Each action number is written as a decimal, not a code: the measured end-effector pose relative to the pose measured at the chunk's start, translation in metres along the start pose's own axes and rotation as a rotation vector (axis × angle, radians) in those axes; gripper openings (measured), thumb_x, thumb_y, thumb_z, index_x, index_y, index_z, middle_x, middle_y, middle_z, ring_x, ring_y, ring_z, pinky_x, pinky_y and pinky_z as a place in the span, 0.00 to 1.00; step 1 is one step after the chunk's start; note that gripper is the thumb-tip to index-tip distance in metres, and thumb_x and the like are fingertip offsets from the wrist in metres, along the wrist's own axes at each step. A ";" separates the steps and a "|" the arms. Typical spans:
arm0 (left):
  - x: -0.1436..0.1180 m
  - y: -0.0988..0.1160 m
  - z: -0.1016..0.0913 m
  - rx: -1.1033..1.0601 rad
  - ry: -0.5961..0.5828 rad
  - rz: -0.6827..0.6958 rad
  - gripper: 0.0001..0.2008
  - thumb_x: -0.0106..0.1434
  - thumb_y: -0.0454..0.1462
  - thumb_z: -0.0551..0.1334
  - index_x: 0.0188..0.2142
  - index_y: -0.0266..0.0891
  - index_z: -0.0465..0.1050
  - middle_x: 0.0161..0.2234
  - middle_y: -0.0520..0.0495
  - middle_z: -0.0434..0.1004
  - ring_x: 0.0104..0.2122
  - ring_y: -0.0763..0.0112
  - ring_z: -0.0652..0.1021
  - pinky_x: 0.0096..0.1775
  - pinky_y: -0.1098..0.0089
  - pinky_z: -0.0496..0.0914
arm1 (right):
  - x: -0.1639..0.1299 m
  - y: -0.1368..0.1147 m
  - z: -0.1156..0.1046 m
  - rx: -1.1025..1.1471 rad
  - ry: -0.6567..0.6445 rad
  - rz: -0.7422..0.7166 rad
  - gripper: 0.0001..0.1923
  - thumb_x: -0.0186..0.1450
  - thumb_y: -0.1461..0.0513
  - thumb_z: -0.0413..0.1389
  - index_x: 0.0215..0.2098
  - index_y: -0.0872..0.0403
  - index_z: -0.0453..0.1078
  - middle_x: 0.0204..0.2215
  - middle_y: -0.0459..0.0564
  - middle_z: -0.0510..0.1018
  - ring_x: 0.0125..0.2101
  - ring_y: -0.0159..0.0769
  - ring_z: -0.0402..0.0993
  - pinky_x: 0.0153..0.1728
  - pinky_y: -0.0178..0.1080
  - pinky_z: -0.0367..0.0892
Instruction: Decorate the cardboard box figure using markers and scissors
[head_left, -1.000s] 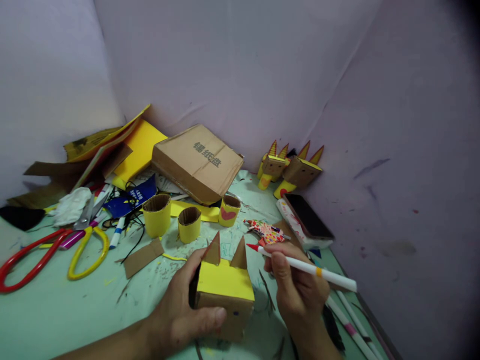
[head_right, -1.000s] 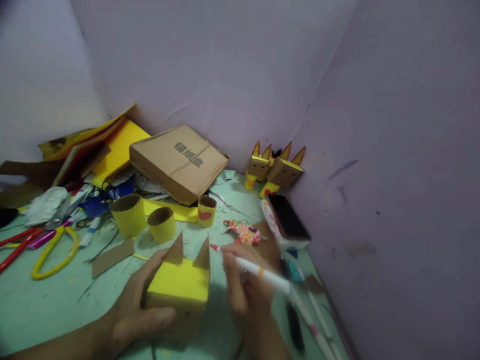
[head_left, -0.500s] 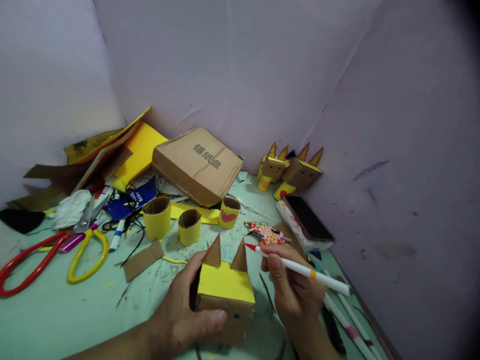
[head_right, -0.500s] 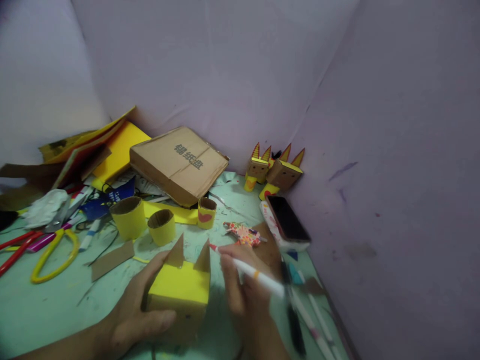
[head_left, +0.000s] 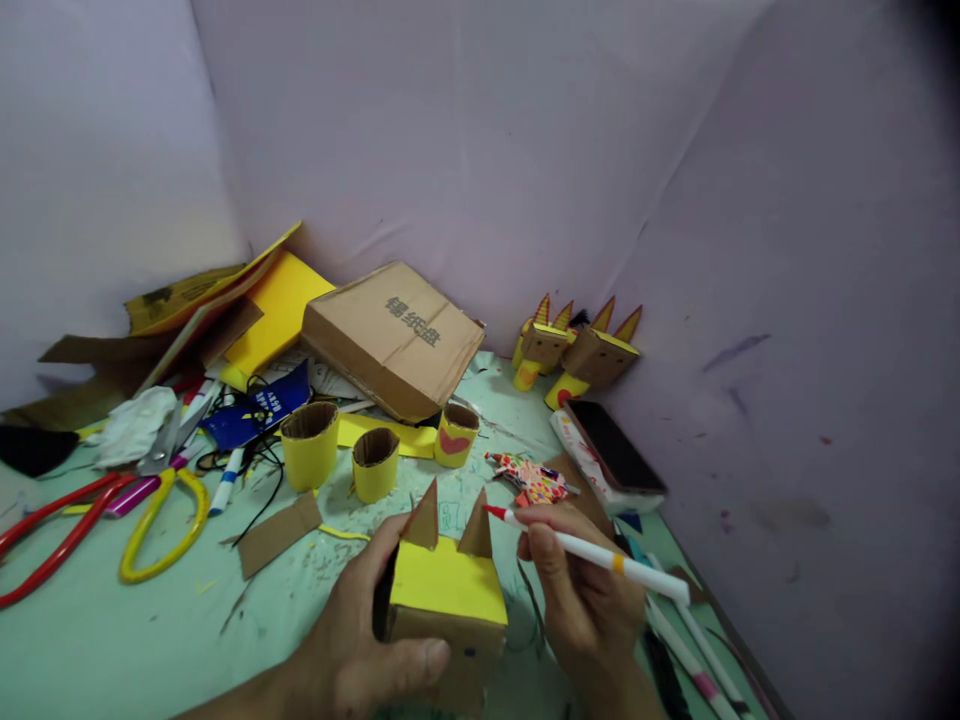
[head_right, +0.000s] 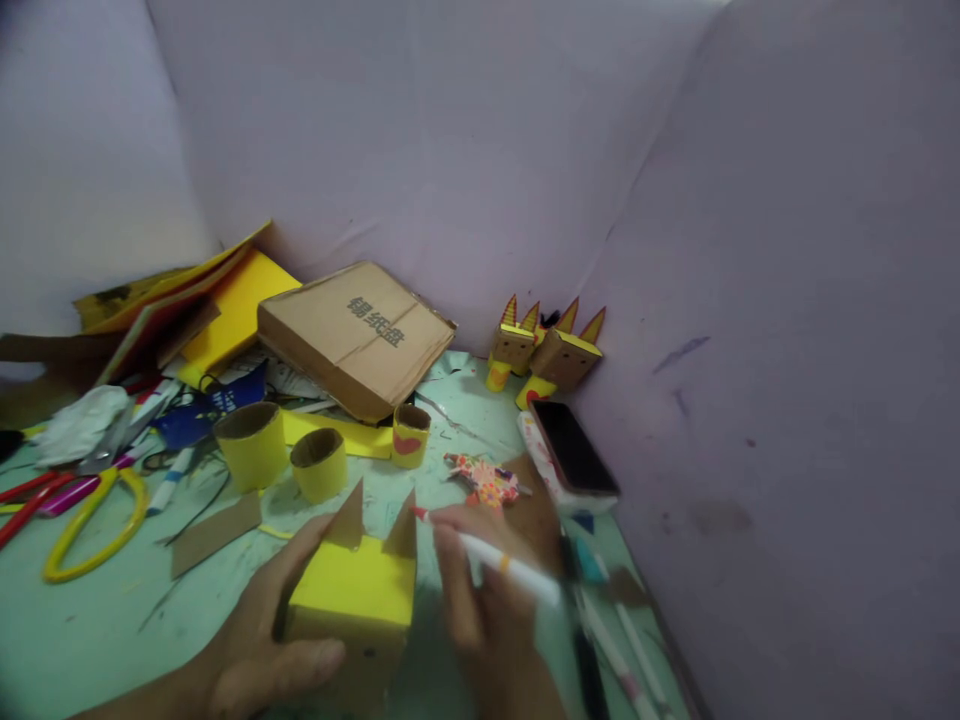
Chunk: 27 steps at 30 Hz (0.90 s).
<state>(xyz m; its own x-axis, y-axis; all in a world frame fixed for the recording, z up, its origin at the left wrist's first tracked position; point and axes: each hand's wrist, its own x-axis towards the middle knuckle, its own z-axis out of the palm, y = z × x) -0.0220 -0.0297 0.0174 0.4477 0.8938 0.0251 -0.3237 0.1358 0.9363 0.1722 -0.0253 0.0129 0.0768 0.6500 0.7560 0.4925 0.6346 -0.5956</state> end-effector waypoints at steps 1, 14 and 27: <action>0.000 0.000 0.000 0.004 0.005 -0.004 0.33 0.47 0.40 0.70 0.53 0.43 0.67 0.45 0.45 0.80 0.47 0.48 0.78 0.43 0.62 0.74 | 0.000 0.000 0.000 -0.005 -0.005 -0.003 0.09 0.67 0.68 0.52 0.39 0.50 0.72 0.26 0.42 0.75 0.23 0.29 0.70 0.25 0.32 0.65; -0.002 0.005 0.003 0.006 0.072 -0.054 0.35 0.45 0.41 0.72 0.53 0.41 0.67 0.46 0.45 0.80 0.43 0.50 0.79 0.41 0.63 0.73 | -0.004 0.002 0.003 0.109 0.134 0.219 0.07 0.70 0.61 0.53 0.43 0.50 0.74 0.28 0.45 0.79 0.25 0.32 0.76 0.27 0.34 0.72; -0.018 0.007 0.001 -0.028 0.076 -0.150 0.44 0.47 0.47 0.74 0.60 0.42 0.61 0.54 0.38 0.75 0.55 0.42 0.72 0.53 0.55 0.69 | 0.008 -0.018 0.012 0.515 -0.146 0.969 0.15 0.48 0.61 0.64 0.32 0.52 0.67 0.24 0.42 0.75 0.27 0.34 0.72 0.29 0.35 0.66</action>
<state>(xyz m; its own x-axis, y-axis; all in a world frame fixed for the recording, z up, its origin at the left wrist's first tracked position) -0.0312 -0.0456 0.0239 0.4285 0.8923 -0.1420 -0.2818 0.2813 0.9173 0.1534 -0.0265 0.0261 0.1144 0.9873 -0.1102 -0.1432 -0.0934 -0.9853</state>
